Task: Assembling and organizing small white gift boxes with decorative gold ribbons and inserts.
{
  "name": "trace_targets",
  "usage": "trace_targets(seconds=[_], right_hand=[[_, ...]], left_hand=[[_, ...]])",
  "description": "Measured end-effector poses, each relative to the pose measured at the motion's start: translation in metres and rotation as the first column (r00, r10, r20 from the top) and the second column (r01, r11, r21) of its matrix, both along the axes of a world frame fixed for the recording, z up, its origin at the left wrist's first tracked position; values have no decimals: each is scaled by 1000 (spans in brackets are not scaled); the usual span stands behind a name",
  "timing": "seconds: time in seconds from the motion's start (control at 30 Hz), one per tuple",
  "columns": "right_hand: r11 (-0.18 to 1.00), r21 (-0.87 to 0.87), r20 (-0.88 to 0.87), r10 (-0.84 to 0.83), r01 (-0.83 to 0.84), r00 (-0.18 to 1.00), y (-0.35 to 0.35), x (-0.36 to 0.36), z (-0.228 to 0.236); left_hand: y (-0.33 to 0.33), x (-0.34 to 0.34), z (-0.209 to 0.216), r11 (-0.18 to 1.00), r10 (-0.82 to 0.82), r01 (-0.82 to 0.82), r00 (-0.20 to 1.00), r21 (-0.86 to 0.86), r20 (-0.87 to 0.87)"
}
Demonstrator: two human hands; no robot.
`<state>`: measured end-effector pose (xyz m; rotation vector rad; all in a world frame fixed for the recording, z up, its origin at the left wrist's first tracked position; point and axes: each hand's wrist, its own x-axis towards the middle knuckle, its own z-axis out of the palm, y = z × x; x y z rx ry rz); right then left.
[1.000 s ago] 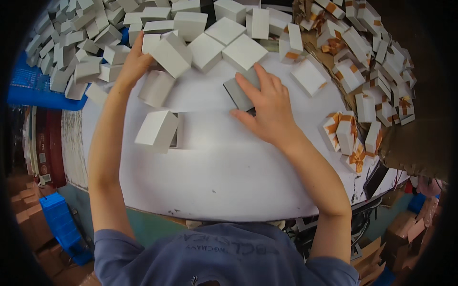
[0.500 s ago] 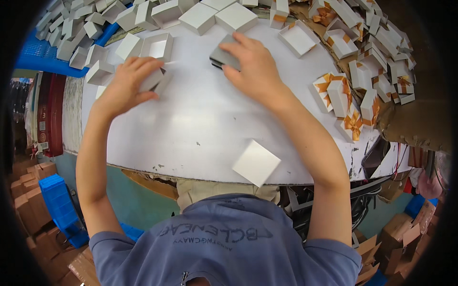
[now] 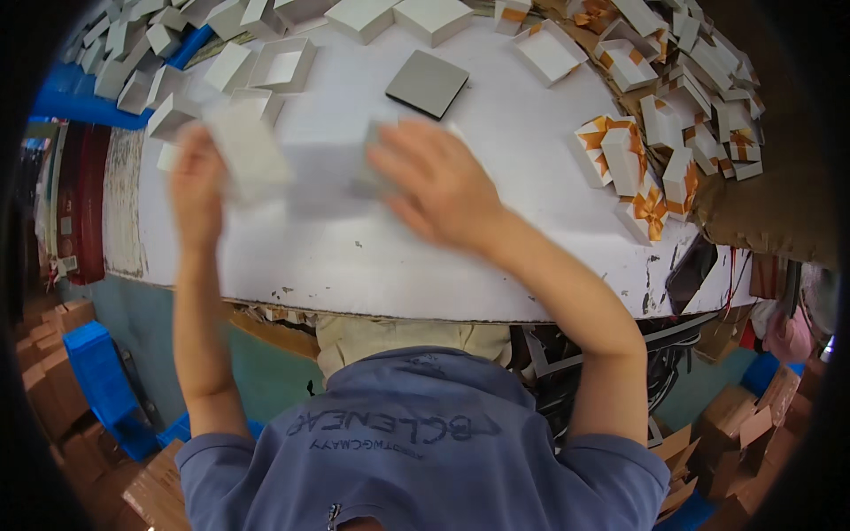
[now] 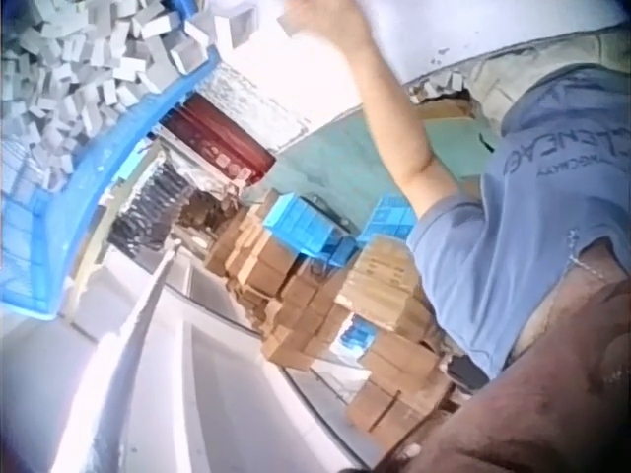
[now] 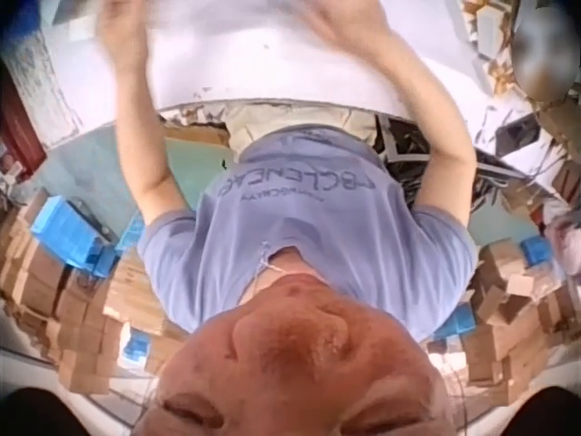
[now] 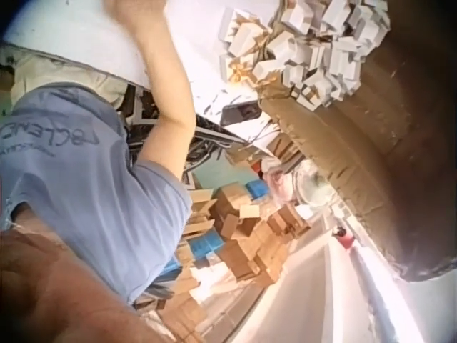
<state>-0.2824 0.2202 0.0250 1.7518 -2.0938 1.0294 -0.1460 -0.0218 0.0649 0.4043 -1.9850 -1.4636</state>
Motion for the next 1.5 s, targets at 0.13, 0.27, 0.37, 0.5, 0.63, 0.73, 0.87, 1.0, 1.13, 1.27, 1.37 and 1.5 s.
trace_targets(seconds=[0.13, 0.27, 0.37, 0.5, 0.63, 0.73, 0.87, 1.0, 1.13, 1.27, 1.37, 1.5], right_hand=[[968, -236, 355, 3, 86, 935, -33, -12, 30], [957, -17, 267, 284, -290, 921, -6, 9, 18], [924, 87, 310, 330, -373, 891, 3, 21, 10], [797, 388, 308, 360, -462, 880, 0, 40, 10], [927, 308, 214, 153, -215, 965, 21, 40, 28], [937, 267, 2, -235, 226, 972, 89, -20, 38], [565, 343, -580, -501, 750, 642, 122, -75, 45], [349, 720, -431, -452, 599, 781, 95, -86, 65], [794, 568, -90, -200, 215, 976, 60, -18, 68], [858, 504, 301, -63, -102, 951, 26, 24, 62], [893, 405, 404, 19, -197, 915, 21, 31, 50], [936, 305, 118, 146, -175, 982, 33, 38, 46]], left_hand=[[62, 28, -41, 975, -149, 47, 862, 216, 485], [81, 41, -35, 869, -82, 222, 946, -443, 313], [88, 35, -50, 822, -253, 388, 905, -418, 343], [99, 27, -57, 825, -269, 382, 914, -417, 304], [87, 26, -70, 673, -465, 460, 872, -578, 152], [87, 30, -54, 533, -422, 503, 855, -681, 302], [96, 18, -10, 414, -371, 703, 710, -578, 598], [91, 22, -35, 454, -433, 660, 751, -599, 499], [94, 26, -58, 715, -462, 498, 863, -491, 204], [103, 17, -69, 810, -549, 511, 834, -288, -64], [100, 11, -66, 796, -585, 552, 807, -249, -81], [97, 14, -49, 772, -582, 606, 795, -191, 169]])
